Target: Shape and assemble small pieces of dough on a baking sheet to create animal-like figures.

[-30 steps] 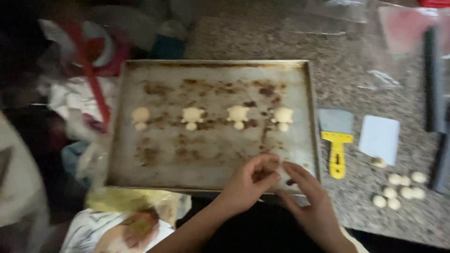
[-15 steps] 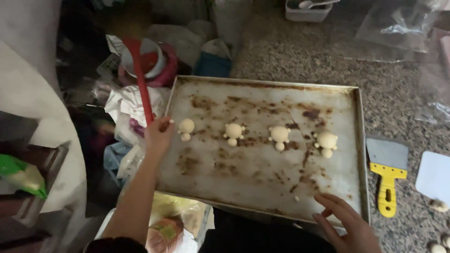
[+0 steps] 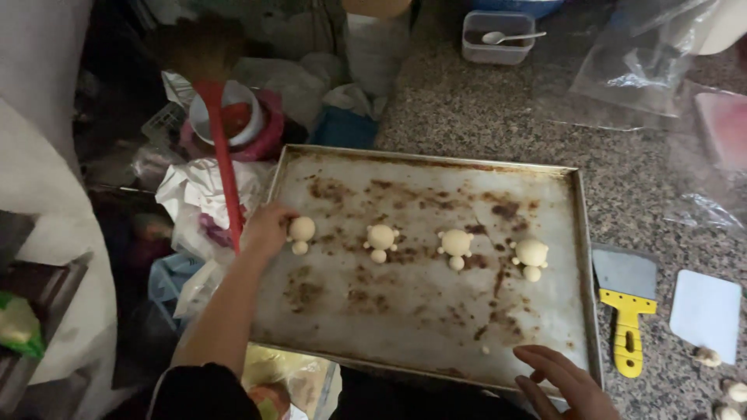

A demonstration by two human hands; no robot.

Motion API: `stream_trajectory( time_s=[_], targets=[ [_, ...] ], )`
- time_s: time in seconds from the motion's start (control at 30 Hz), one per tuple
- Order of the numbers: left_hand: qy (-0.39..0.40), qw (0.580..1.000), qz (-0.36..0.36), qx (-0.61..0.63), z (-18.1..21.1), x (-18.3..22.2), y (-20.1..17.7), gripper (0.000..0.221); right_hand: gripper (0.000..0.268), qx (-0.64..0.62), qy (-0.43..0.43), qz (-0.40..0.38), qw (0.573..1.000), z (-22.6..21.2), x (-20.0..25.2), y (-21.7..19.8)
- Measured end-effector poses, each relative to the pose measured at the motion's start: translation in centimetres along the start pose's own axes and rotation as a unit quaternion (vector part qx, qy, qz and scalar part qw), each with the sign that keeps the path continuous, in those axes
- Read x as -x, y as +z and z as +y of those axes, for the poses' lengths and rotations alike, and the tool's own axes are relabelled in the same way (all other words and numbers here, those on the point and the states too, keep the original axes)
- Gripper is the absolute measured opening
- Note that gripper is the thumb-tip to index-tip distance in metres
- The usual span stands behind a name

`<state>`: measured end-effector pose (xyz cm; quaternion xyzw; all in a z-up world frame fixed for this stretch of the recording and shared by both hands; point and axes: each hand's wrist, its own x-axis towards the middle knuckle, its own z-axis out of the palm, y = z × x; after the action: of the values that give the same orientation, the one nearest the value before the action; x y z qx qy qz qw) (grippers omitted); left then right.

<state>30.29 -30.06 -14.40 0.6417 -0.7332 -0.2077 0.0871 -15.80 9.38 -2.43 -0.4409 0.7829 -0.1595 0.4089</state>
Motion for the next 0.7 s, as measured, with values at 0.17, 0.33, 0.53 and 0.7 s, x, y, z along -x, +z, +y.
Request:
stream_trajectory(
  time_s=[0.17, 0.33, 0.53, 0.7],
  targets=[
    [0.051, 0.998, -0.021, 0.01, -2.3, -1.1, 1.2, 0.037, 0.043, 0.022, -0.176, 0.076, 0.981, 4.5, -1.7, 1.8],
    [0.105, 0.99, 0.029, -0.088, -5.5, -2.9, 3.4, 0.04, 0.04, 0.031, -0.273, 0.082, 0.958, 4.2, -1.6, 0.8],
    [0.068, 0.967, 0.048, -0.242, 2.2, 1.1, 2.1, 0.057, 0.035, 0.032, -0.054, 0.063, 0.996, 3.9, 0.8, -2.1],
    [0.195, 0.974, -0.04, 0.11, 17.0, 12.6, 5.0, 0.037, 0.024, 0.045, 0.002, 0.21, 0.977, 7.9, 2.0, -3.1]
  ],
)
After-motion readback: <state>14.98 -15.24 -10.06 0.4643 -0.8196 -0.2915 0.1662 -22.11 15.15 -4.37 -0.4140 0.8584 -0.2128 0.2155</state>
